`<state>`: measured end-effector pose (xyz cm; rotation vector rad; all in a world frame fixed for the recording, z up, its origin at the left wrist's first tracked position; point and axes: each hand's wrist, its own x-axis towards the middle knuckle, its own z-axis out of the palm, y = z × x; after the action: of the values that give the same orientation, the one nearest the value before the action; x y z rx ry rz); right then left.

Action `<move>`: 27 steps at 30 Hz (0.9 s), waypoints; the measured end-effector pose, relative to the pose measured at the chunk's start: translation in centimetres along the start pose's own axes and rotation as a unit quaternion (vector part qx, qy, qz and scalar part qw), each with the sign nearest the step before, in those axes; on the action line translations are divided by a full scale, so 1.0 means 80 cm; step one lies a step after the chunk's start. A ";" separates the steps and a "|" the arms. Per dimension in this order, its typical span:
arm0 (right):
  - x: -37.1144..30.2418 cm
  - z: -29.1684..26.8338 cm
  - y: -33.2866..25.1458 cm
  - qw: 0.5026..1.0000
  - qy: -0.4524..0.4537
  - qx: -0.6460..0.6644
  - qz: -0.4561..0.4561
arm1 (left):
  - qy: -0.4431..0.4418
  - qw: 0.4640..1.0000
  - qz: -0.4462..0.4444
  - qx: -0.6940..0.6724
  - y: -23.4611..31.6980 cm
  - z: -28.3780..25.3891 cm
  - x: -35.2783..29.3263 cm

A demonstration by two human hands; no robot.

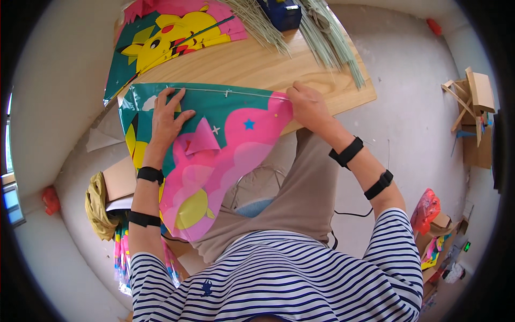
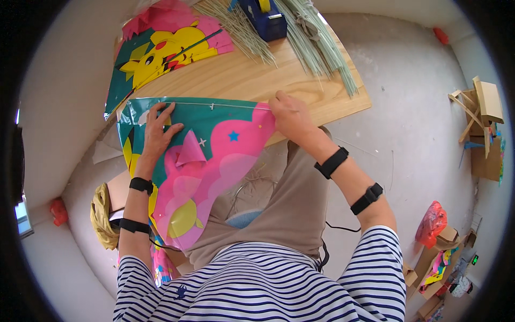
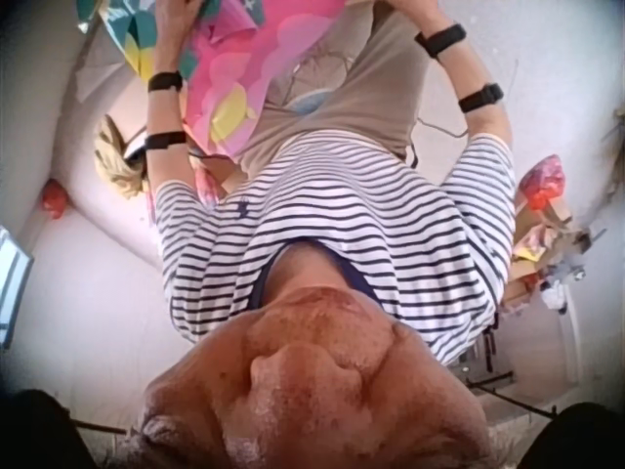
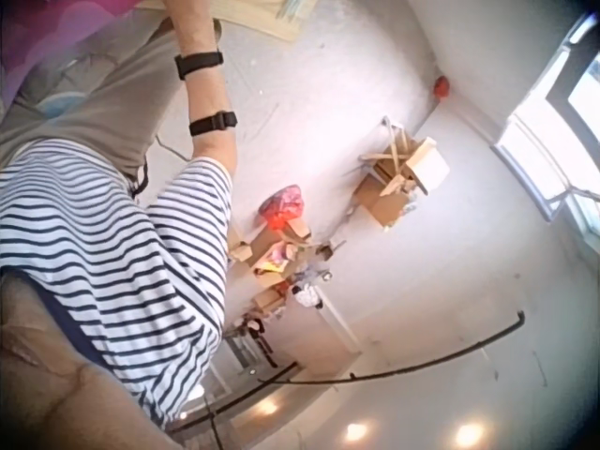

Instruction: The person is assembling a Pikachu-themed kite by attaching sticks and structural components to the plastic film.

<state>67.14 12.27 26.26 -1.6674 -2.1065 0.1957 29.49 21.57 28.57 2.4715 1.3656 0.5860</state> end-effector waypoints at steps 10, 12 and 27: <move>-0.045 -0.024 0.027 0.997 0.020 -0.016 0.073 | 0.010 1.000 0.001 -0.012 0.002 -0.005 0.001; -0.034 -0.030 0.009 0.995 0.058 -0.006 0.082 | 0.054 0.998 0.018 -0.013 0.011 -0.018 0.012; 0.112 0.090 -0.100 0.991 0.050 0.109 0.062 | -0.051 0.990 0.040 -0.128 0.064 0.069 0.079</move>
<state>55.40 19.85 25.12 -1.6426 -1.8388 0.3589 38.87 24.12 27.19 2.3232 1.0826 0.6016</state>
